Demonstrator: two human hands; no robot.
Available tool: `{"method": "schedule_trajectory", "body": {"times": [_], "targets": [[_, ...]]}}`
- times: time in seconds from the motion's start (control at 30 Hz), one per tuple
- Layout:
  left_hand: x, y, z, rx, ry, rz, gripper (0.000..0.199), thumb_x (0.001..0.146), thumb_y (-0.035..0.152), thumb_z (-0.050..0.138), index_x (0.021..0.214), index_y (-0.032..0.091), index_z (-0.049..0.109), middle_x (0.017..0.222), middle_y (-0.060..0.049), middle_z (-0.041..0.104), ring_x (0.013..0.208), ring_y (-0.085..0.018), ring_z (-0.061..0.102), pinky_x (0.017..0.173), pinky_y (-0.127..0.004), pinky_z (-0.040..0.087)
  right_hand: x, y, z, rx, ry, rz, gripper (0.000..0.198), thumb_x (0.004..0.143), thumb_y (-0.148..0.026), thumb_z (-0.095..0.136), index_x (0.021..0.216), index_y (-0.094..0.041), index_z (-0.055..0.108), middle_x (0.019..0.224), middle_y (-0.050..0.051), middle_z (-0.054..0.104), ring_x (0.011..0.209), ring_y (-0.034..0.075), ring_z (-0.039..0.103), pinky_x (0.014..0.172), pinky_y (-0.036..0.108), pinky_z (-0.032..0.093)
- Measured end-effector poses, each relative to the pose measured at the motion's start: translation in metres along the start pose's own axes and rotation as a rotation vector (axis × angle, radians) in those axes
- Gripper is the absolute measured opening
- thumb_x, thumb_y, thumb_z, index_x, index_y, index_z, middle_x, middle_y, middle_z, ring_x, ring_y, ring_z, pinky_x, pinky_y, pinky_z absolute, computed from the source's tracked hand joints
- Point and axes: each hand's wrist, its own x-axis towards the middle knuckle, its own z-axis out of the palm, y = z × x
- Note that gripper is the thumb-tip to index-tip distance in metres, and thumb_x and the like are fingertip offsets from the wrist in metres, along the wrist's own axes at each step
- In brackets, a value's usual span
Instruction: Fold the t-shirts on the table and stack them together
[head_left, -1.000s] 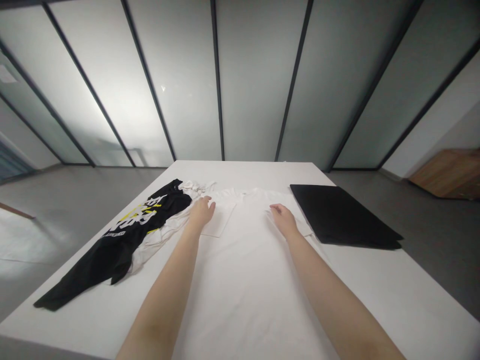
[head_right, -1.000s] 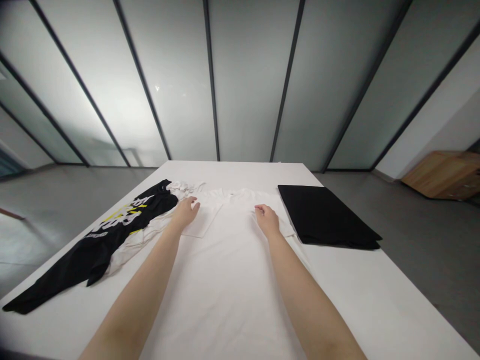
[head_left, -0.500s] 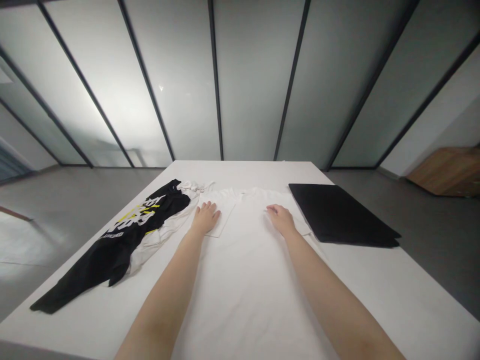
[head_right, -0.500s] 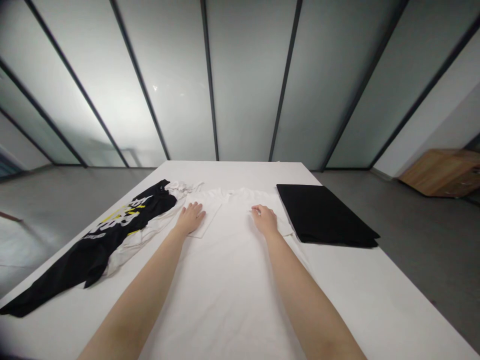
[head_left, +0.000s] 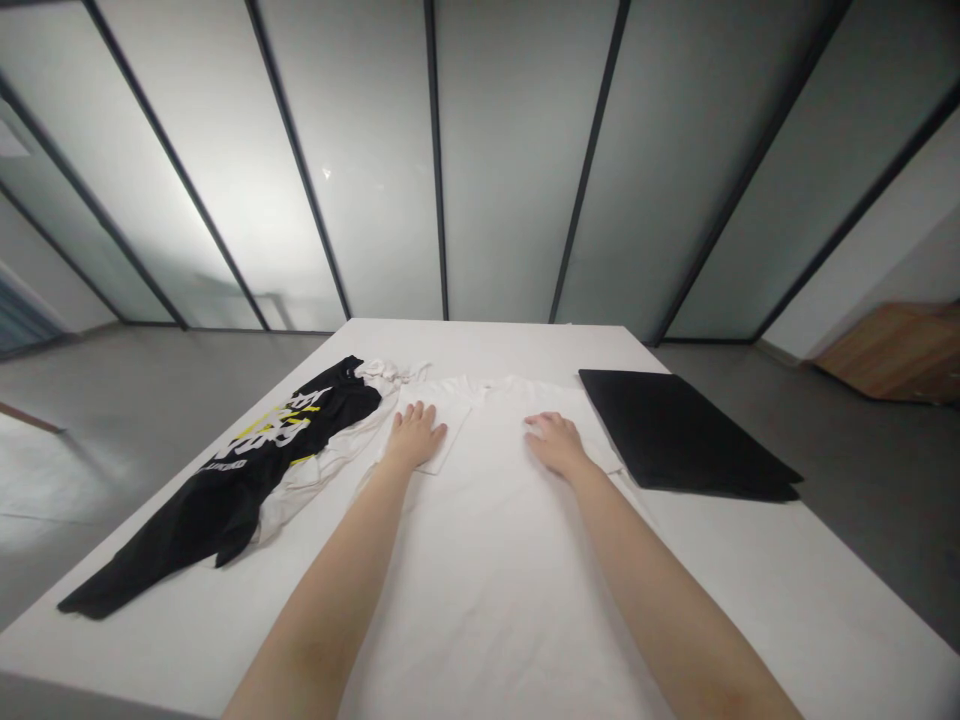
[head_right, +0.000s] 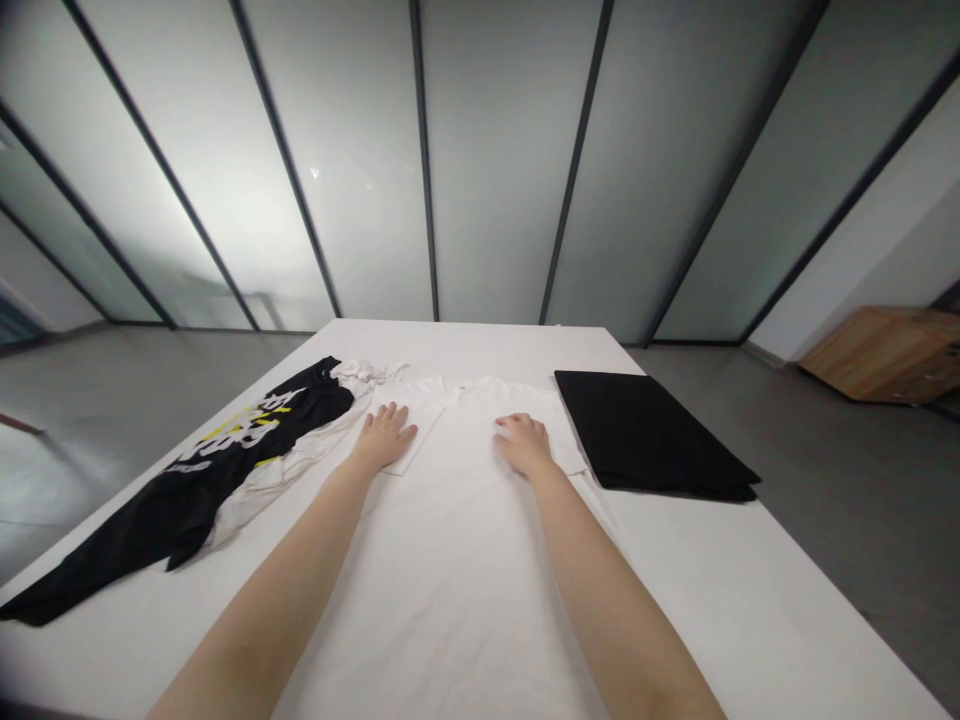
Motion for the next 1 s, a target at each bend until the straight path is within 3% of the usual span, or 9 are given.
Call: {"method": "schedule_trajectory", "body": {"times": [0.17,0.3,0.4,0.47,0.53,0.6,0.67,0.8,1.0], "targets": [[-0.004,0.004,-0.005,0.011,0.02,0.012,0.052,0.107,0.045,0.041,0.151,0.019,0.055,0.167,-0.021,0.043,0.157,-0.039,0.035,0.124,-0.061,0.03,-0.009,-0.011,0.001,-0.056,-0.22,-0.003,0.059,0.099,-0.041,0.062,0.157,-0.03,0.054,0.175,0.01,0.032,0.161,0.039,0.024,0.128,0.058,0.015],[-0.002,0.003,-0.016,-0.088,0.241,0.035,0.061,0.107,0.039,0.039,0.162,0.013,0.038,0.17,-0.02,0.037,0.162,-0.032,0.027,0.129,-0.051,0.028,-0.002,-0.011,-0.011,0.155,-0.21,-0.053,0.048,0.102,-0.037,0.055,0.148,-0.025,0.063,0.161,0.011,0.054,0.15,0.031,0.046,0.125,0.048,0.03],[0.001,0.0,-0.023,-0.141,0.459,0.036,0.068,0.107,0.033,0.034,0.168,0.008,0.018,0.174,-0.021,0.029,0.164,-0.027,0.02,0.131,-0.047,0.025,0.005,-0.005,-0.019,0.249,-0.032,-0.019,0.048,0.106,-0.034,0.042,0.147,-0.022,0.062,0.15,0.011,0.064,0.138,0.024,0.059,0.118,0.037,0.042],[0.001,-0.002,-0.021,-0.126,0.426,0.007,0.07,0.106,0.034,0.036,0.168,0.007,0.019,0.174,-0.022,0.028,0.164,-0.03,0.018,0.13,-0.049,0.025,0.005,0.0,-0.018,0.218,0.094,0.032,0.049,0.105,-0.034,0.043,0.148,-0.019,0.061,0.151,0.013,0.063,0.14,0.025,0.057,0.119,0.038,0.041],[0.0,-0.003,-0.016,-0.075,0.242,-0.02,0.067,0.105,0.039,0.042,0.165,0.01,0.031,0.172,-0.022,0.034,0.162,-0.035,0.024,0.128,-0.055,0.028,0.002,0.005,-0.013,0.096,0.14,0.114,0.053,0.104,-0.037,0.046,0.151,-0.019,0.058,0.157,0.017,0.056,0.147,0.031,0.049,0.122,0.046,0.035],[-0.001,-0.004,-0.008,-0.011,0.062,-0.031,0.061,0.105,0.044,0.044,0.159,0.017,0.044,0.169,-0.02,0.04,0.159,-0.039,0.032,0.125,-0.06,0.03,-0.002,0.01,-0.006,-0.036,0.112,0.202,0.057,0.104,-0.044,0.047,0.155,-0.019,0.054,0.165,0.02,0.046,0.154,0.039,0.037,0.124,0.058,0.027],[-0.002,-0.004,-0.003,0.032,0.001,-0.024,0.054,0.106,0.047,0.042,0.154,0.023,0.051,0.168,-0.017,0.043,0.156,-0.038,0.036,0.124,-0.061,0.031,-0.005,0.013,0.0,-0.112,0.053,0.252,0.06,0.104,-0.051,0.045,0.156,-0.021,0.053,0.169,0.021,0.039,0.157,0.044,0.03,0.123,0.065,0.021],[-0.001,-0.004,-0.004,-0.004,0.072,-0.063,0.057,0.106,0.045,0.044,0.155,0.016,0.05,0.166,-0.021,0.044,0.155,-0.037,0.039,0.125,-0.056,0.033,-0.005,0.015,-0.001,-0.136,0.016,0.246,0.058,0.106,-0.054,0.038,0.149,-0.023,0.06,0.167,0.019,0.042,0.156,0.043,0.032,0.123,0.064,0.022],[0.007,-0.008,-0.02,-0.142,0.378,0.03,0.053,0.108,0.027,0.027,0.156,0.017,0.048,0.163,-0.013,0.051,0.157,-0.024,0.037,0.129,-0.045,0.031,-0.009,0.015,-0.001,-0.176,0.086,0.213,0.055,0.104,-0.046,0.044,0.152,-0.023,0.058,0.167,0.018,0.043,0.155,0.043,0.033,0.123,0.061,0.024]]}}
